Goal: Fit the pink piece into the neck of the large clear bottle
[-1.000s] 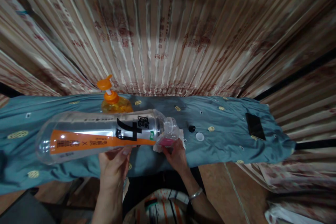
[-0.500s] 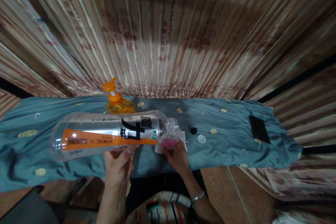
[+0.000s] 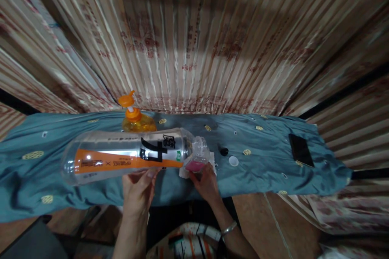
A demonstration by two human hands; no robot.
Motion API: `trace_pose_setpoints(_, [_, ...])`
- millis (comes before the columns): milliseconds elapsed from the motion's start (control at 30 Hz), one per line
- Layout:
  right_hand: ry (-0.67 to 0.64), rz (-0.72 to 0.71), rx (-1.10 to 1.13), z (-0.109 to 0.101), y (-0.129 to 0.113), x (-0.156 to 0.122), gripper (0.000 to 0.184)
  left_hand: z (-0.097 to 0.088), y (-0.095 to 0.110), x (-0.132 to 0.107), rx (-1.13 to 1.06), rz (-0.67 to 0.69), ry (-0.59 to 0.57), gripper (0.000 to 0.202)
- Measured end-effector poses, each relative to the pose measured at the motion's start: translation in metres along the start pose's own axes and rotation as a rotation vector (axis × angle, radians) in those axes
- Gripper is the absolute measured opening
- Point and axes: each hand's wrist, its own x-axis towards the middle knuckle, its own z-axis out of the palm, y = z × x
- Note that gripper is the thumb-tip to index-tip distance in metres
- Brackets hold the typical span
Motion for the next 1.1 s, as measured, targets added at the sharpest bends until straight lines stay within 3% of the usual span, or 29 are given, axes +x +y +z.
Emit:
trace_pose_setpoints(367, [-0.005,0.0,0.023,-0.004,-0.006,0.002,0.045,-0.001,-0.002,0.001,-0.042,0.043,0.045,0.041])
trace_pose_setpoints(533, [0.015,0.027,0.026,-0.001,-0.005,0.001,0.048,-0.009,-0.006,0.004,-0.047,0.035,0.012,0.039])
trace_pose_setpoints(800, [-0.005,0.024,0.046,-0.003,-0.004,0.002,0.032,-0.022,-0.012,0.008,-0.017,0.01,-0.058,0.034])
trace_pose_setpoints(1100, [-0.003,0.038,0.052,-0.004,-0.003,0.002,0.047,-0.015,-0.01,0.008,-0.063,0.008,-0.006,0.042])
